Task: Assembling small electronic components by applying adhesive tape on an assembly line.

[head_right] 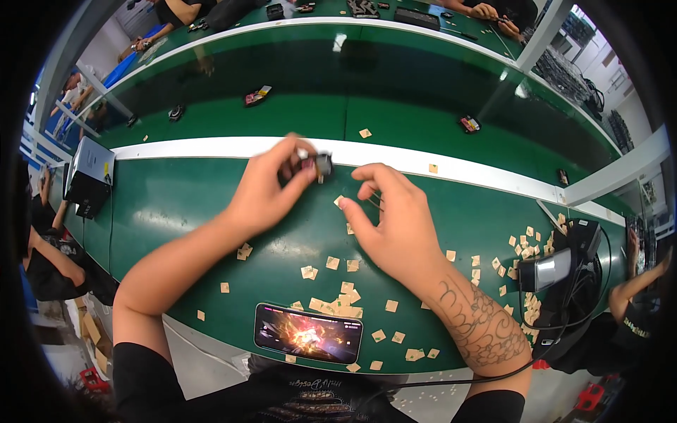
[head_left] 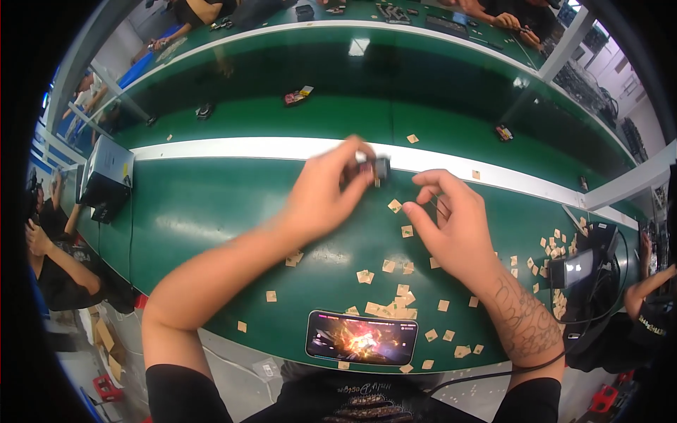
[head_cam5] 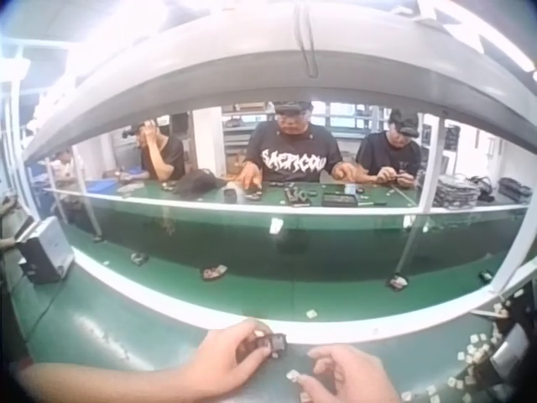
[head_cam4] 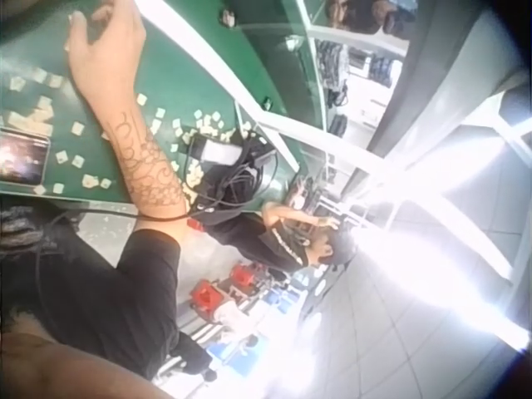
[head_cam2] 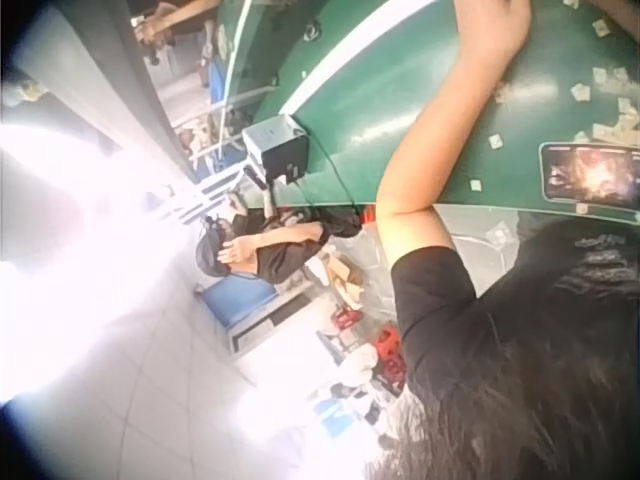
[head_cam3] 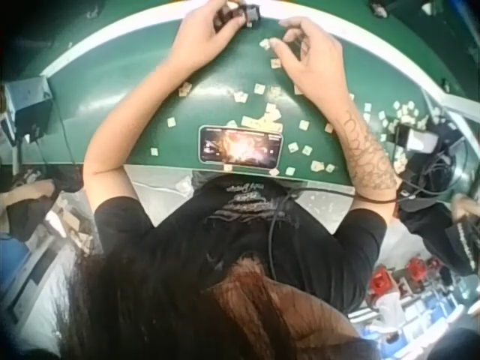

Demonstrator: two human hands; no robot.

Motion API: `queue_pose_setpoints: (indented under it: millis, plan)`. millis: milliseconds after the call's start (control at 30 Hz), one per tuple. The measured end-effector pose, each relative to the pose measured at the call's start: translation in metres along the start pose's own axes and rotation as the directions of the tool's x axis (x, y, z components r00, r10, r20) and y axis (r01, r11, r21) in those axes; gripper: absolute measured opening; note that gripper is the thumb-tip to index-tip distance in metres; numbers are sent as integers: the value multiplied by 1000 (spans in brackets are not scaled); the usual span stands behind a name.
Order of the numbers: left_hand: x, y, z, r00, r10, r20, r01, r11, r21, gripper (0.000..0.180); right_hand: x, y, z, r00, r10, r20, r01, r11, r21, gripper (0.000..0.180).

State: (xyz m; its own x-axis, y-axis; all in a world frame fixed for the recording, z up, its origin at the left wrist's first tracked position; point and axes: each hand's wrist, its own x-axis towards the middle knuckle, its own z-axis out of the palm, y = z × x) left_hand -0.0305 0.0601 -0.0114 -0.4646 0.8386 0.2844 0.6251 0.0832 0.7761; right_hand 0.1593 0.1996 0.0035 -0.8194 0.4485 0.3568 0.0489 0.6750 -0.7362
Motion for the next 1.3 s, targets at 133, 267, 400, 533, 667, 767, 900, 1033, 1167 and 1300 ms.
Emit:
queue_pose_setpoints:
  millis: [133,267,400,533,667,767,900,1033,1167,1300]
  plan:
    - [73,-48,10,975,189,-115,-168,970,174,22,1,8,-3,951,265,158,-277,959,63,20]
    - [103,-75,15,933,309,-187,-182,850,494,28,-1,18,2,991,60,123,-64,997,34,10]
    - [96,-90,-5,947,276,-163,-101,739,666,35,1,25,3,993,-43,113,45,999,-19,12]
    - [94,-142,-54,919,298,-258,34,593,805,41,5,24,6,992,-73,105,74,997,-10,12]
    - [95,-136,-64,979,18,-205,117,770,627,41,4,28,5,992,-81,100,85,996,-29,13]
    - [101,-134,-68,985,95,-141,8,805,593,39,4,26,5,992,-81,97,84,996,-30,13]
    - [91,-105,-60,969,198,-148,-111,884,455,34,4,27,5,994,-95,56,94,995,18,16]
    - [40,-28,-28,934,356,27,-343,874,344,40,3,27,1,995,-102,16,101,994,35,15]
    - [-25,6,-6,941,237,243,-293,927,233,48,3,23,2,993,-121,-10,122,989,80,17]
    - [-46,11,-4,923,213,321,-283,940,190,51,3,14,-2,990,-139,21,137,985,106,20]
